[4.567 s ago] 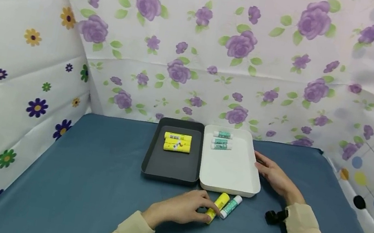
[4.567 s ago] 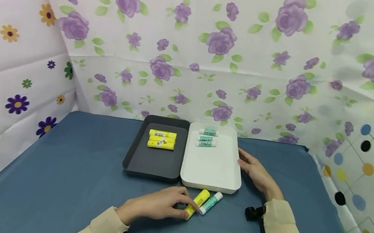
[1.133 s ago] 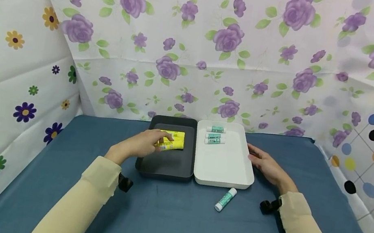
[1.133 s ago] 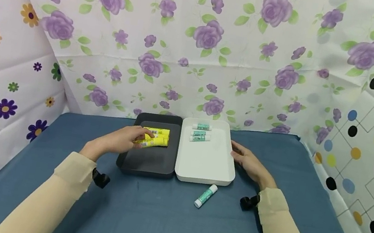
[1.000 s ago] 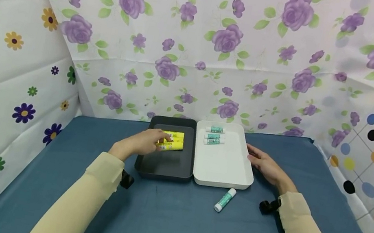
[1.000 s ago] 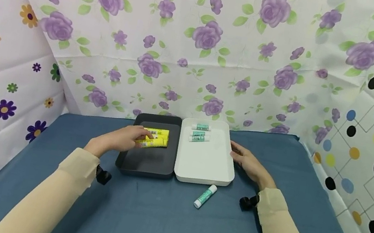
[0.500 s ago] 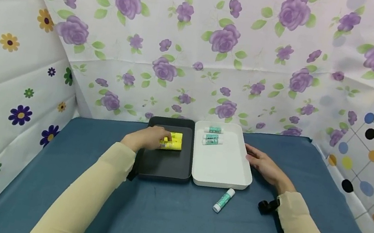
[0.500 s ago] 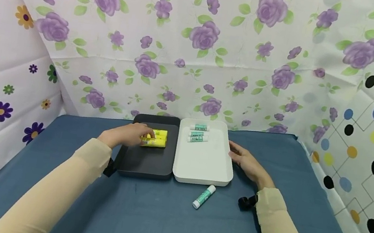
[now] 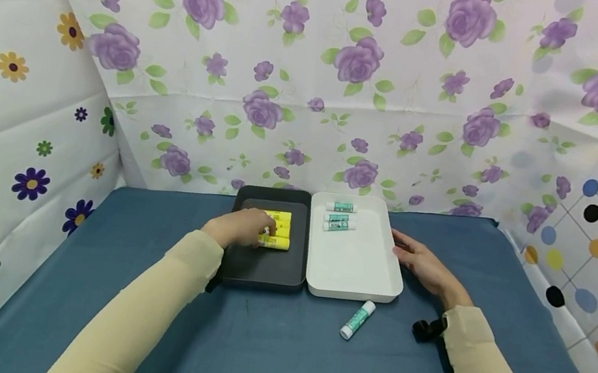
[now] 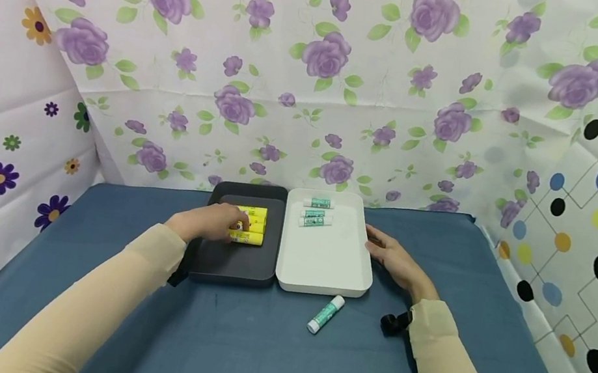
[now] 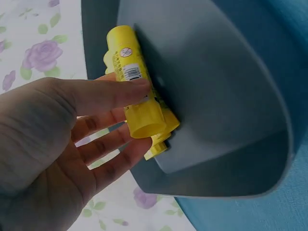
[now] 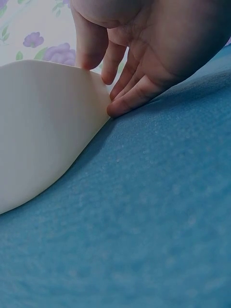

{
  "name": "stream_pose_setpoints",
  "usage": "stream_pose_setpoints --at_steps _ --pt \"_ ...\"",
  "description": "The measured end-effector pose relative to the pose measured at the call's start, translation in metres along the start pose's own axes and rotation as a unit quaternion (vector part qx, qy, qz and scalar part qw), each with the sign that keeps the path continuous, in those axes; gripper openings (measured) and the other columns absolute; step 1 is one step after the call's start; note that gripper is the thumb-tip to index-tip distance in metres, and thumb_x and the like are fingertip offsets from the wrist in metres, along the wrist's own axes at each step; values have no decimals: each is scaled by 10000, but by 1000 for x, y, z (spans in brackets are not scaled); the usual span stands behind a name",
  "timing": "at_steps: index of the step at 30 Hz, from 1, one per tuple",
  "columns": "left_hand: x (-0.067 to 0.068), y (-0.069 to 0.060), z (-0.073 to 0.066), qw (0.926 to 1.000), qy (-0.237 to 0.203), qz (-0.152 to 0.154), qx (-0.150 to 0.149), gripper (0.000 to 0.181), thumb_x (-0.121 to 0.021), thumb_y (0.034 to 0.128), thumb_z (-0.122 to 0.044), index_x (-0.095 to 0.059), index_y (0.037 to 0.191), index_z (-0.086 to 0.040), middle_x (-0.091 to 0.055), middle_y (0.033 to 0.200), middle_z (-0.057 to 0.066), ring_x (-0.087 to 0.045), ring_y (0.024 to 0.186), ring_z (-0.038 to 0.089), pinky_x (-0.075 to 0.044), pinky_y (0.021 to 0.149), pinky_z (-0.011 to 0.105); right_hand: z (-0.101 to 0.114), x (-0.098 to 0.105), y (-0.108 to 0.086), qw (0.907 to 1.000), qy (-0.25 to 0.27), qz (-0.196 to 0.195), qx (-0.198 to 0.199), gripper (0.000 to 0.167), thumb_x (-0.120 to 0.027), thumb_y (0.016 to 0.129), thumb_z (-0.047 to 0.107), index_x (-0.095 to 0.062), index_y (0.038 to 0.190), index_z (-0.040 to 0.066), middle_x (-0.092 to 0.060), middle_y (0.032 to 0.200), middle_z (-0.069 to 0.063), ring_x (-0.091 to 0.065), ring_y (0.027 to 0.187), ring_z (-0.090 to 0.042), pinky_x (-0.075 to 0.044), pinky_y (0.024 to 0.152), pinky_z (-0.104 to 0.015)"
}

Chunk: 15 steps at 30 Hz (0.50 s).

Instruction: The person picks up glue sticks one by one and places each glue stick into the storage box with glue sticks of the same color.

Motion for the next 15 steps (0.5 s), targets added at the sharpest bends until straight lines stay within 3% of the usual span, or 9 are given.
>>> stream_pose_setpoints --at_steps 6,15 --pt "-4 3 -2 9994 273 -186 -94 301 -754 931 8 -672 1191 -120 -655 1192 74 -584 1031 231 -505 978 428 0 0 0 10000 10 15 5 639 -431 1142 220 -114 1676 70 -88 1728 -193 -85 1578 -430 -112 1221 -657" --pt "-5 4 1 9981 501 -349 81 284 -756 948 -48 -673 1207 -130 -653 1265 84 -592 1080 254 -508 985 457 -1 1 1 10000 18 22 72 640 -428 1143 219 -107 1677 71 -84 1729 -189 -86 1579 -423 -116 1224 -649"
Point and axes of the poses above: each hand's wrist, its own y-axis towards the middle knuckle, its own x-axis out of the back of the hand, z = x × y, the point moved 3 cm from there along y, towards the middle knuckle
